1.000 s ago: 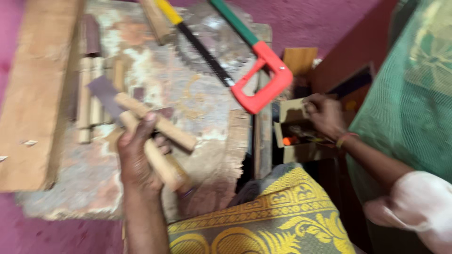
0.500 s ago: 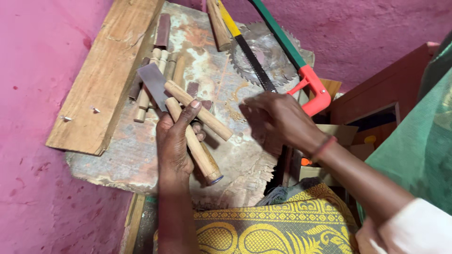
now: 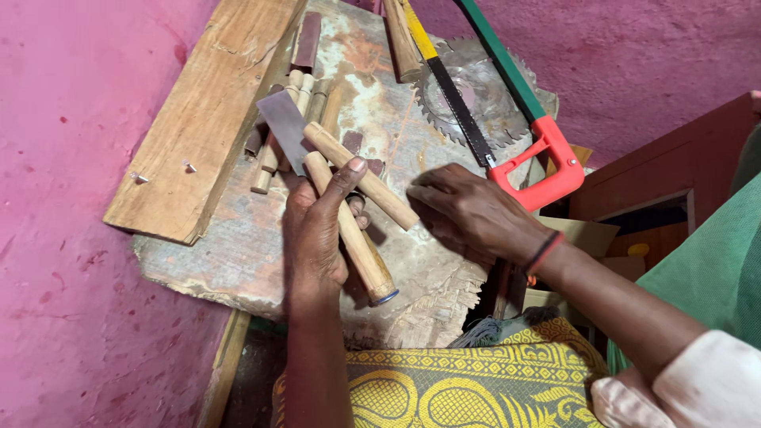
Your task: The person carves and smooths small wooden pieces using a chisel and sandpaper. They repeatedly shape the wood, remove shavings, and sand the surfaces to refine the finish.
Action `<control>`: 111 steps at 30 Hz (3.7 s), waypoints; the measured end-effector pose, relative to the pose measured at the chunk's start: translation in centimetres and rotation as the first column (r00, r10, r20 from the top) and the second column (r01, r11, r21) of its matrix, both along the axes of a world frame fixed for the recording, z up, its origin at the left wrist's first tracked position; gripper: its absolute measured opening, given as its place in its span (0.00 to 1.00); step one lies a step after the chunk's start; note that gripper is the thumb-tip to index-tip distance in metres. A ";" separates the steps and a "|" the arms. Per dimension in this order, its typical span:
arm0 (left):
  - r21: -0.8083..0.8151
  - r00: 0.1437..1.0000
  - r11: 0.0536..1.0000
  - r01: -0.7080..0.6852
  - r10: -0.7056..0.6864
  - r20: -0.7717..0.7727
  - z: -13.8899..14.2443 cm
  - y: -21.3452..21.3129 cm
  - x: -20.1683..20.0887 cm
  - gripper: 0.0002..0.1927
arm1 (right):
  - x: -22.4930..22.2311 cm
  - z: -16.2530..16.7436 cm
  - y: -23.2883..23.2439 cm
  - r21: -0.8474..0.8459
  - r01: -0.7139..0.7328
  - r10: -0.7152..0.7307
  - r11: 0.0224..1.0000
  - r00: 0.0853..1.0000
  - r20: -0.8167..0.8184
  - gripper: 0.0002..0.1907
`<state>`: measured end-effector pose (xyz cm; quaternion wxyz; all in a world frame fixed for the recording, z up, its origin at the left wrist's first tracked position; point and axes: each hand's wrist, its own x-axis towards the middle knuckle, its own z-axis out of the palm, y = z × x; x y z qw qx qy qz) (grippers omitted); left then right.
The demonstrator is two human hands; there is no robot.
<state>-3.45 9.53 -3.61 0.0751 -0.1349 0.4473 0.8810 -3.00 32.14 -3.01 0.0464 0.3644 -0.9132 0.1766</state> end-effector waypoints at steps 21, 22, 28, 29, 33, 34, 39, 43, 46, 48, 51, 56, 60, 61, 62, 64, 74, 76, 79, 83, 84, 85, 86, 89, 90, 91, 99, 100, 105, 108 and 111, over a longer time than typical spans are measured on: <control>-0.009 1.000 1.000 -0.001 0.001 0.017 0.0 -0.2 -0.1 0.18 | 0.9 0.4 0.4 0.046 0.479 -0.481 0.877 0.869 0.114 0.23; -0.004 1.000 1.000 0.001 -0.001 0.016 0.0 -0.2 -0.1 0.18 | 0.9 0.1 0.3 0.031 0.464 -0.465 0.885 0.882 0.076 0.26; 0.011 1.000 1.000 0.006 -0.005 -0.008 -0.1 -0.3 -0.1 0.18 | 2.2 -0.1 -1.3 -0.068 0.419 -0.413 0.905 0.906 0.089 0.20; 0.010 1.000 1.000 0.000 0.000 -0.005 -0.2 -0.4 -0.2 0.17 | 2.1 0.5 -1.1 -0.114 0.445 -0.436 0.888 0.895 0.095 0.17; -0.019 1.000 1.000 -0.016 0.017 0.024 -0.4 -0.4 -0.2 0.16 | 2.2 2.4 -0.8 0.161 0.651 -0.650 0.741 0.637 0.416 0.06; -0.029 0.999 0.999 -0.014 0.015 0.031 -0.4 -0.4 -0.2 0.16 | 2.2 2.5 -1.2 0.058 0.632 -0.605 0.773 0.706 0.369 0.09; -0.073 1.000 0.997 -0.010 0.011 0.007 -0.3 -0.5 -0.2 0.17 | 1.4 1.1 -2.9 -0.062 0.633 -0.577 0.772 0.737 0.352 0.09; -0.037 1.000 0.999 -0.024 0.024 -0.002 -0.1 -0.7 -0.3 0.18 | -0.4 0.7 -1.9 -0.127 0.556 -0.511 0.821 0.816 0.270 0.11; -0.098 0.999 0.994 -0.052 0.053 0.007 -0.1 -0.8 -0.2 0.20 | -2.1 0.7 -1.1 -0.103 0.434 -0.416 0.895 0.896 0.157 0.14; -0.100 0.999 0.995 -0.021 0.025 0.040 0.0 -0.8 -0.2 0.20 | -3.0 0.5 -1.1 -0.098 0.307 -0.300 0.947 0.951 0.081 0.16; -0.091 1.000 0.996 -0.022 0.023 0.010 0.0 -0.7 -0.3 0.21 | -3.1 -0.2 -1.6 -0.024 0.190 -0.191 0.981 0.981 -0.043 0.25; -0.089 1.000 0.996 -0.027 0.026 -0.011 -0.2 -0.8 -0.4 0.22 | -0.1 -0.6 -1.3 -0.003 0.133 -0.133 0.991 0.991 0.034 0.31; -0.097 0.999 0.995 -0.028 0.030 0.024 -0.5 -0.6 -0.3 0.20 | 0.5 0.3 -0.3 -0.067 0.271 -0.251 0.960 0.943 0.217 0.28; -0.086 1.000 0.996 -0.025 0.026 0.009 -0.5 -0.6 -0.3 0.20 | 0.5 0.5 0.0 -0.026 0.343 -0.329 0.939 0.918 0.223 0.29; -0.077 1.000 0.997 -0.023 0.023 -0.007 -0.5 -0.6 -0.3 0.21 | 0.4 0.7 0.1 0.012 0.412 -0.404 0.911 0.887 0.225 0.30; -0.059 1.000 0.998 -0.025 0.024 -0.012 -0.5 -0.5 -0.4 0.20 | 0.4 0.9 0.0 0.055 0.453 -0.455 0.890 0.871 0.185 0.29; -0.049 1.000 0.999 -0.022 0.021 -0.011 0.2 -0.8 -0.2 0.22 | 1.0 1.5 -0.8 -0.025 0.477 -0.455 0.878 0.851 0.261 0.12; -0.049 1.000 0.998 -0.028 0.028 -0.009 0.3 -0.9 -0.2 0.22 | 1.0 1.7 -0.5 -0.033 0.494 -0.462 0.869 0.832 0.308 0.10; -0.070 1.000 0.997 -0.027 0.028 0.009 0.3 -0.8 -0.2 0.19 | 1.0 1.2 -0.8 -0.103 0.457 -0.412 0.883 0.863 0.293 0.17; -0.083 0.999 0.996 -0.036 0.039 0.032 0.1 -0.7 -0.3 0.18 | 0.6 0.8 -1.6 -0.084 0.460 -0.426 0.884 0.866 0.261 0.13; -0.071 0.998 0.997 -0.035 0.038 0.040 0.0 -0.7 -0.3 0.18 | 0.5 0.9 -1.7 -0.110 0.450 -0.411 0.886 0.874 0.260 0.13; -0.056 0.999 0.998 -0.034 0.036 0.030 -0.1 -0.7 -0.4 0.18 | 0.4 1.1 -1.5 -0.112 0.423 -0.395 0.899 0.895 0.210 0.13; -0.041 0.999 0.998 -0.037 0.038 0.021 -0.1 -0.7 -0.4 0.18 | 0.4 1.4 -1.4 -0.113 0.392 -0.373 0.913 0.914 0.160 0.13; -0.030 0.999 0.999 -0.043 0.044 0.013 -0.3 -0.8 -0.4 0.18 | 0.7 1.7 -1.4 -0.102 0.297 -0.287 0.949 0.952 0.104 0.21; -0.027 0.999 0.999 -0.039 0.039 0.010 -0.4 -0.8 -0.4 0.18 | 0.9 1.6 -1.5 -0.093 0.269 -0.261 0.958 0.961 0.095 0.26; -0.050 0.999 0.998 -0.038 0.038 0.012 -0.3 -0.8 -0.4 0.18 | 1.1 1.5 -1.7 -0.062 0.264 -0.260 0.962 0.963 0.073 0.24; -0.044 1.000 0.999 -0.014 0.015 0.005 -0.1 -0.7 -0.3 0.18 | 2.2 0.0 -3.4 0.043 0.286 -0.283 0.957 0.957 -0.064 0.22; -0.044 1.000 0.999 -0.005 0.005 -0.001 0.0 -0.7 -0.3 0.19 | 2.1 0.0 -3.4 0.050 0.290 -0.287 0.956 0.956 -0.058 0.22; -0.138 1.000 0.990 -0.006 0.006 0.005 0.0 -0.6 -0.2 0.20 | 2.0 -0.2 -3.3 0.049 0.298 -0.296 0.953 0.954 -0.047 0.21; -0.098 1.000 0.995 0.002 -0.002 0.003 -0.1 -0.4 -0.1 0.20 | 1.9 -0.3 -3.2 0.062 0.304 -0.304 0.951 0.953 -0.008 0.20; -0.057 1.000 0.998 0.002 -0.002 0.003 -0.1 -0.3 -0.2 0.19 | 1.9 -0.4 -3.0 0.044 0.299 -0.299 0.953 0.954 -0.010 0.19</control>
